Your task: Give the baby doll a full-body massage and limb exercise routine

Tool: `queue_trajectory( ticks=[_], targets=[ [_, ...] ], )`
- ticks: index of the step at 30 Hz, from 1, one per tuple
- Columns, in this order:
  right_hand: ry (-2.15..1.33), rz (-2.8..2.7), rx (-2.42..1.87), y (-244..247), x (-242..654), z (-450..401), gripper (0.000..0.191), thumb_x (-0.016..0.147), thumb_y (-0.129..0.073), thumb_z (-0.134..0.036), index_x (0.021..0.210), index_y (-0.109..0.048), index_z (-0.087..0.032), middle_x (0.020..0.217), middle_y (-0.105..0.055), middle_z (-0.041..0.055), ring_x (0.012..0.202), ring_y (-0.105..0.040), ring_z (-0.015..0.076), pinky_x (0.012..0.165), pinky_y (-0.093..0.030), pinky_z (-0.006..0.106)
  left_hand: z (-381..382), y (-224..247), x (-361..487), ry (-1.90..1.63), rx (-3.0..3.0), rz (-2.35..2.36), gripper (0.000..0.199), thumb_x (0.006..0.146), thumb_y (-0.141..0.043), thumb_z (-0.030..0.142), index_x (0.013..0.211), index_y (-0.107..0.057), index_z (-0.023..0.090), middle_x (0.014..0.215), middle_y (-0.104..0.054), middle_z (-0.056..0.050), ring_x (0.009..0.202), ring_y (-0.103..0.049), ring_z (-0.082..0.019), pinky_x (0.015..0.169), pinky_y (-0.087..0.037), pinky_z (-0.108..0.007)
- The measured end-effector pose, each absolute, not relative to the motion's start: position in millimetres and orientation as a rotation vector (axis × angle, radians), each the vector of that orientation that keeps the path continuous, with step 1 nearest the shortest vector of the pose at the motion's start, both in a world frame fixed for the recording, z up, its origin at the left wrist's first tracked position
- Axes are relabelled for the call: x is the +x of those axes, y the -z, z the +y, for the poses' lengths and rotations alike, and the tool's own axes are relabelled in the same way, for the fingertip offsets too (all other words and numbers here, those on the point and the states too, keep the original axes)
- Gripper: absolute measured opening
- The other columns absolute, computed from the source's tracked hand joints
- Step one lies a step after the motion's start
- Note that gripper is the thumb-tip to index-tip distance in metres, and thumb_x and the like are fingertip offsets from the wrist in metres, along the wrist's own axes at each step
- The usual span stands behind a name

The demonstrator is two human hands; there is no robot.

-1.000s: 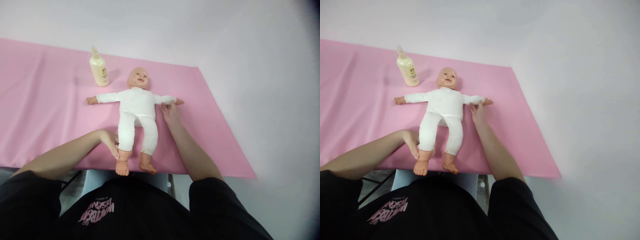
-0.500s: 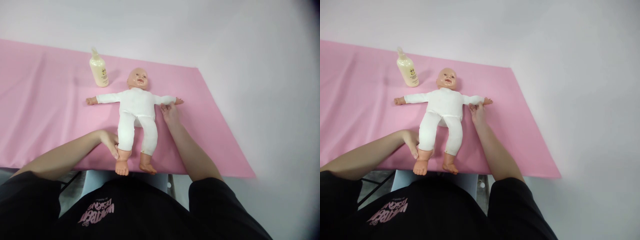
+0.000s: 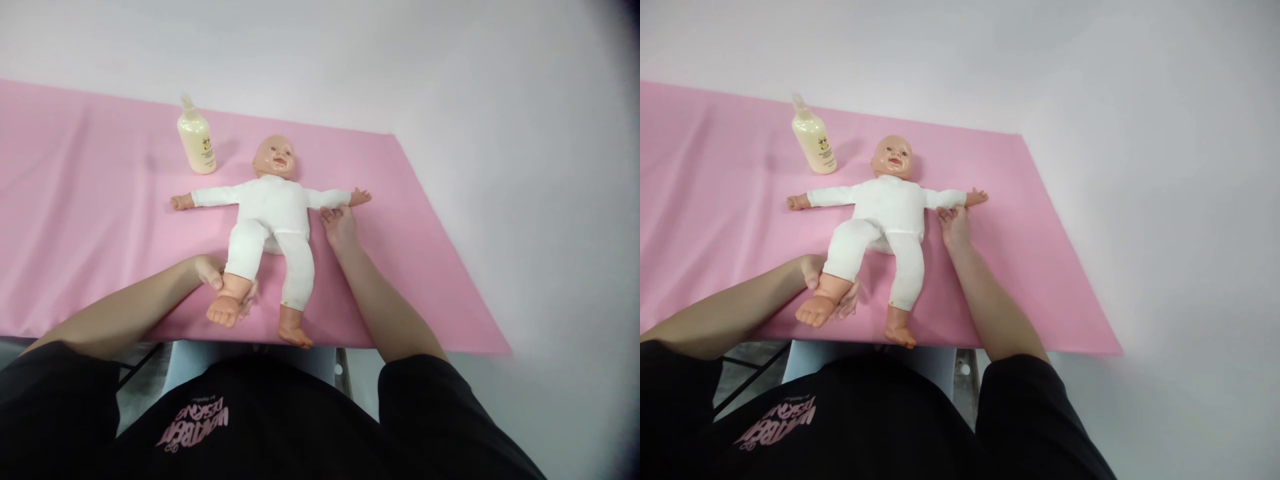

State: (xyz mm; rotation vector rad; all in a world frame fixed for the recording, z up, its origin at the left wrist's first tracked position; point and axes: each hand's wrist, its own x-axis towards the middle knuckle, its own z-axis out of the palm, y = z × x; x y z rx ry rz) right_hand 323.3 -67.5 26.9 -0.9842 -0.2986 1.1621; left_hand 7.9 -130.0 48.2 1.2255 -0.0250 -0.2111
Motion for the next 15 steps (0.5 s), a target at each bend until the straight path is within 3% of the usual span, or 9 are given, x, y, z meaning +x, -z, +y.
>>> queue_trajectory(
  ticks=[6,12,15],
  targets=[
    [-0.997,-0.512,-0.949,-27.0,318.4,-71.8,0.021,0.091,-0.056,-0.019,0.108,-0.053,-0.031,0.098,-0.071,-0.0077,0.069,-0.070,0.0082,0.072,-0.063,0.022,-134.6,-45.1,12.1,-0.067,1.043,0.006,0.055,0.056,-0.079,0.071,0.076,-0.064,0.022,0.054,-0.060,-0.005,0.069,-0.064,-0.028,0.090,-0.057,-0.048],
    [-0.912,-0.746,-0.908,-33.2,306.6,-87.2,0.032,0.090,-0.066,-0.021,0.118,-0.059,-0.034,0.119,-0.071,-0.0033,0.101,-0.075,0.0120,0.087,-0.066,0.026,-137.9,-57.9,20.1,-0.533,0.949,0.320,0.058,0.077,-0.052,0.081,0.069,-0.046,0.023,0.049,-0.042,0.004,0.063,-0.051,-0.017,0.081,-0.054,-0.039],
    [-0.956,-0.837,-0.935,-38.9,298.0,-96.0,0.035,0.086,-0.072,-0.019,0.117,-0.063,-0.032,0.134,-0.070,0.0002,0.114,-0.072,0.0162,0.096,-0.066,0.031,-138.6,-60.1,22.9,-0.579,0.932,0.307,0.058,0.075,-0.061,0.079,0.068,-0.049,0.022,0.049,-0.039,0.004,0.060,-0.048,-0.017,0.074,-0.053,-0.036]
  ],
)
